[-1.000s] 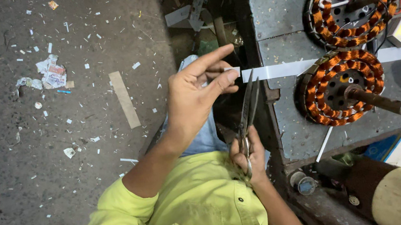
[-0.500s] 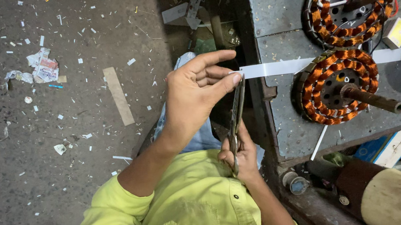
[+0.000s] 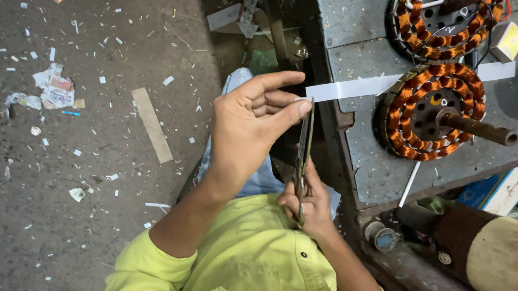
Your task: The person cuts strips of white insulating material using shears and places them into slots on a copper-wound stator. They use a screwdriver to tuck the strips into place and repeat the process on multiple stators on the workbench.
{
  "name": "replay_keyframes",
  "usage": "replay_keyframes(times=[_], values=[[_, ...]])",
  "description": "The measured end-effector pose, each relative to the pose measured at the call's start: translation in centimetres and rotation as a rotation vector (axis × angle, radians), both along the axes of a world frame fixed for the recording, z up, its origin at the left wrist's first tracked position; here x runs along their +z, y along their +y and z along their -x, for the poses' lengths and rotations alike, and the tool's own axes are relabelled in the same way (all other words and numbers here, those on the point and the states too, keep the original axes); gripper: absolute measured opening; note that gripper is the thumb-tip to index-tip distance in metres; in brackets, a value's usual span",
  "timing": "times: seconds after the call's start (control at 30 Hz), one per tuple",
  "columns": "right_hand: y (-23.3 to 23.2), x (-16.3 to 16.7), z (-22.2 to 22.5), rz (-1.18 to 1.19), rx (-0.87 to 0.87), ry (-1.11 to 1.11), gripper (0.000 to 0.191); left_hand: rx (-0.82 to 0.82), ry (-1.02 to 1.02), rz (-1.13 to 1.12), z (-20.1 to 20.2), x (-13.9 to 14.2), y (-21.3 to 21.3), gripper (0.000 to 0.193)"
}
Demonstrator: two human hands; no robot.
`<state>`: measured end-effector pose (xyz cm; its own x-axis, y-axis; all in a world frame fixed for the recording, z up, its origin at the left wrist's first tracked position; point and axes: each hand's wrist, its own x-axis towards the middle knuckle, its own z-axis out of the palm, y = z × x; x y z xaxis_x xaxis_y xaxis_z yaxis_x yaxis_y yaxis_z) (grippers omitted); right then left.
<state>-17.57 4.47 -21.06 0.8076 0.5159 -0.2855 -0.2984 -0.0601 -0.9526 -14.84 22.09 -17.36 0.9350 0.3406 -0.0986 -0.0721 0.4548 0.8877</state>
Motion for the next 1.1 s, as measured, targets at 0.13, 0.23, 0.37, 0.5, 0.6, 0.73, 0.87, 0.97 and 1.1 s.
replay_keyframes(times=[0.13, 0.23, 0.37, 0.5, 0.6, 0.73, 0.87, 0.97, 1.1], values=[[-4.0, 2.6, -3.0, 0.056, -0.051, 0.093, 0.102, -0.068, 0.031, 0.036, -3.5, 3.9, -0.6, 0.040], [-9.4, 5.8, -3.6, -0.159, 0.080, 0.083, 0.093, -0.029, 0.068, -0.029, -5.6, 7.3, -1.8, 0.038], [-17.3, 10.5, -1.9, -0.018, 0.072, -0.252, 0.083, 0.040, 0.171, -0.190, -5.9, 8.2, -3.7, 0.030], [-21.9, 15.3, -0.2, 0.091, -0.501, -0.194, 0.058, 0.013, 0.125, -0.214, -4.9, 6.3, -5.4, 0.021], [-23.6, 17.7, -2.0, 0.743, -0.679, -0.559, 0.037, -0.032, 0.114, -0.156, -3.9, 5.2, -7.3, 0.020], [-25.9, 19.1, -6.8, 1.307, -0.478, -0.649, 0.084, -0.093, 0.085, -0.080, -3.1, 5.7, -10.2, 0.021], [-27.0, 20.1, -10.9, 1.251, -0.429, -0.715, 0.083, -0.181, 0.048, 0.000, -2.4, 7.1, -12.3, 0.024], [-27.3, 21.4, -12.9, 1.227, -0.350, -0.578, 0.082, -0.237, 0.044, -0.018, -2.4, 7.8, -13.5, 0.024], [-28.1, 22.1, -14.5, 1.194, -0.278, -0.413, 0.085, -0.279, 0.055, -0.017, -2.9, 8.2, -14.9, 0.024]])
